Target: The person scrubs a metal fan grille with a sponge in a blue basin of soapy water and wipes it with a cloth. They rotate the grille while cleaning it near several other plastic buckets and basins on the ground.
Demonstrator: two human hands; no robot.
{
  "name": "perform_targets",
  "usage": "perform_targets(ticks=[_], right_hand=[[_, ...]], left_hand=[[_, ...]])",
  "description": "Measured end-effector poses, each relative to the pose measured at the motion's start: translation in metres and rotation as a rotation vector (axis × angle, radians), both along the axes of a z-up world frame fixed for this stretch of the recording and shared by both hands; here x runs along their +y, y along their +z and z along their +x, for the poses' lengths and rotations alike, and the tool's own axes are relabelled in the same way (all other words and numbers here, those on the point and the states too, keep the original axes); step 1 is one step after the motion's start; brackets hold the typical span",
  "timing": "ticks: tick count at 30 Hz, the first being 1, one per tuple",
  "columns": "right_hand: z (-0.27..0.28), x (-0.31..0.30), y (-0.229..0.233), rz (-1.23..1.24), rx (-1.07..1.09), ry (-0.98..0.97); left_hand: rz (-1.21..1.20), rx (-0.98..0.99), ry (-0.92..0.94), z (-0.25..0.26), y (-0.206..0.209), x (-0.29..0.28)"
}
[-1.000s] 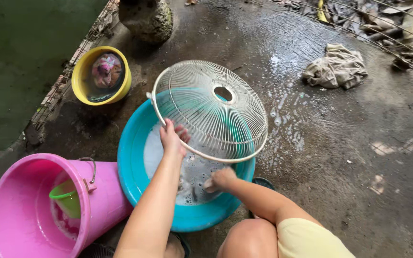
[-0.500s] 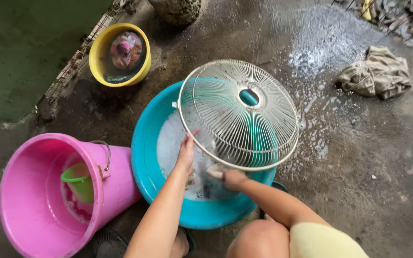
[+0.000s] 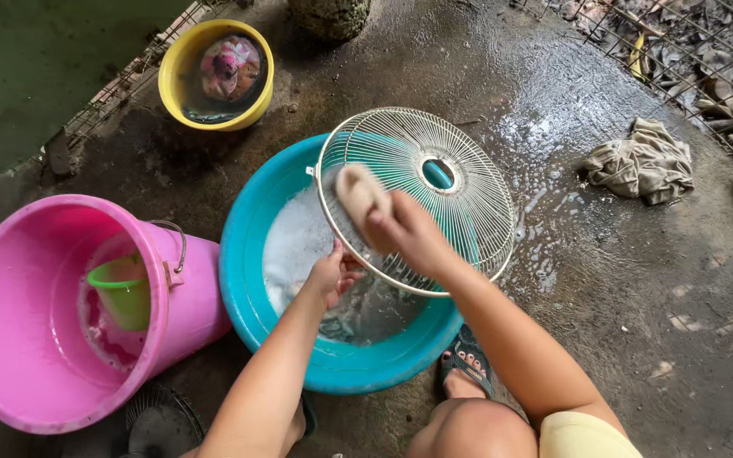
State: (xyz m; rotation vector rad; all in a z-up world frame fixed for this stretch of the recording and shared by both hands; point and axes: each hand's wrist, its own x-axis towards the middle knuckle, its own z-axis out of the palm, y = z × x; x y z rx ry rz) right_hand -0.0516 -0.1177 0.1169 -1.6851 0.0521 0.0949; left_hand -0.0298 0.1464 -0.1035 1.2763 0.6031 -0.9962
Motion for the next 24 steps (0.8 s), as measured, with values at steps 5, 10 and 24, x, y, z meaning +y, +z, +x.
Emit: perform_targets(ticks=[5,10,24], right_hand=[[0.018,-0.038,-0.035,-0.144,0.133,-0.178],[0.012,0.009,-0.024,-0.476,0.090,-0.212],[-0.035,-0.121,-0.071,-0.768,0.366,-0.591]], left_hand=[[0.629,-0.477,-0.084,0.028,-0.006,-0.007],[0.046,-0.134,0.599,0.055,0.051,-0.076],[0.331,-0.575,0.252,-0.003,0.154,-0.165]])
